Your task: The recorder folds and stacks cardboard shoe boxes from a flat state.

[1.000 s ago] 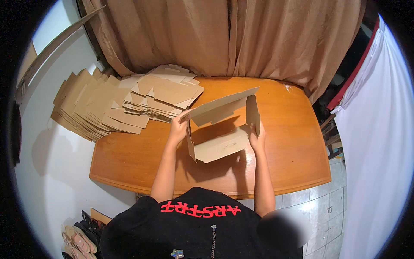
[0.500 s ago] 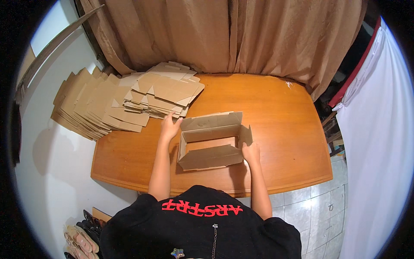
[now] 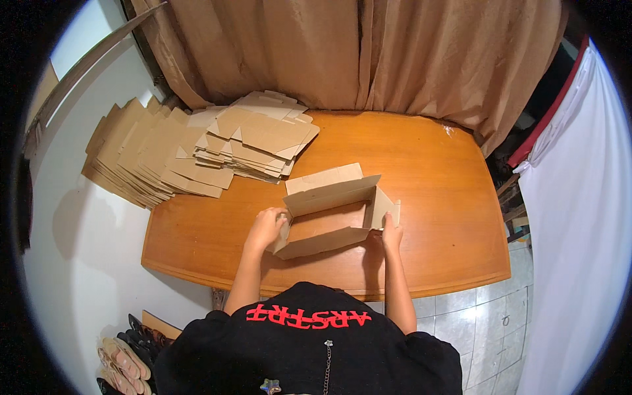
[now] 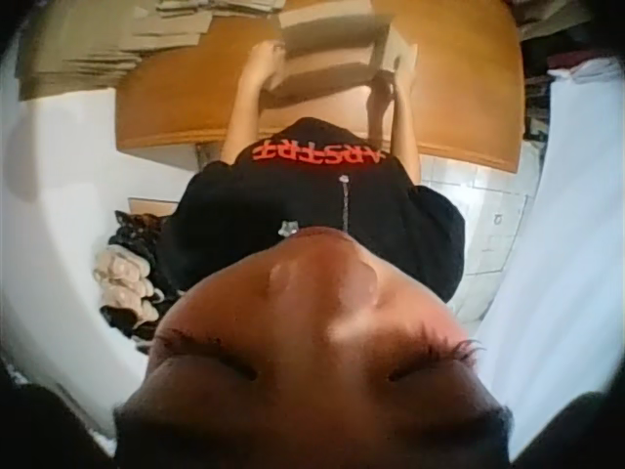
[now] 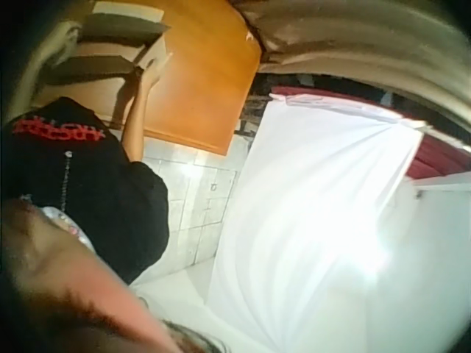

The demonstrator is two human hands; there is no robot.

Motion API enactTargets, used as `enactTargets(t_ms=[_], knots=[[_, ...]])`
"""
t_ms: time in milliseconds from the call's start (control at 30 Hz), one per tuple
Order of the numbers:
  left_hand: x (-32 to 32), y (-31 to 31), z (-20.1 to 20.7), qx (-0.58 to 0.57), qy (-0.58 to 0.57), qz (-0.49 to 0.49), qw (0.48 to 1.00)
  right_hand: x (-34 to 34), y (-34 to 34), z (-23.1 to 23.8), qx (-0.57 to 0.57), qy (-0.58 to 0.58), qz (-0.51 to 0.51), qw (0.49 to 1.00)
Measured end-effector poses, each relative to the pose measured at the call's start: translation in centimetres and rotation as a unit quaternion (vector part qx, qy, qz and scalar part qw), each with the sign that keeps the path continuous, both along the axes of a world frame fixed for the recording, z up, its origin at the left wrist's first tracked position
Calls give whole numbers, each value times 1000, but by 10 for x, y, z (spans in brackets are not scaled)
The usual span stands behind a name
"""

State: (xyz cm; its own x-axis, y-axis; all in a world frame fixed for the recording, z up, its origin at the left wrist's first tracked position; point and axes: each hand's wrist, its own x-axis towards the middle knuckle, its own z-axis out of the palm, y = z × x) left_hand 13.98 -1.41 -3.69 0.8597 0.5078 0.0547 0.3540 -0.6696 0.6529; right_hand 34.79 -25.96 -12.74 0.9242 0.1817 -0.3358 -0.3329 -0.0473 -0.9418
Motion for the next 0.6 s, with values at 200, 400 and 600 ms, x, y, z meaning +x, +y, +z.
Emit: enactTargets(t_ms=[200,400,600], knots=[[-5,4,-16,-33,166,51,984,-10,-2,-3,-198,-265,-195,923],[-1,-11,-63,4,194,43,980,5,-9,5,-407,-444,38,797],[-2,2,-97,-64,21,55,996,11,20,14,-353,-362,119,855]])
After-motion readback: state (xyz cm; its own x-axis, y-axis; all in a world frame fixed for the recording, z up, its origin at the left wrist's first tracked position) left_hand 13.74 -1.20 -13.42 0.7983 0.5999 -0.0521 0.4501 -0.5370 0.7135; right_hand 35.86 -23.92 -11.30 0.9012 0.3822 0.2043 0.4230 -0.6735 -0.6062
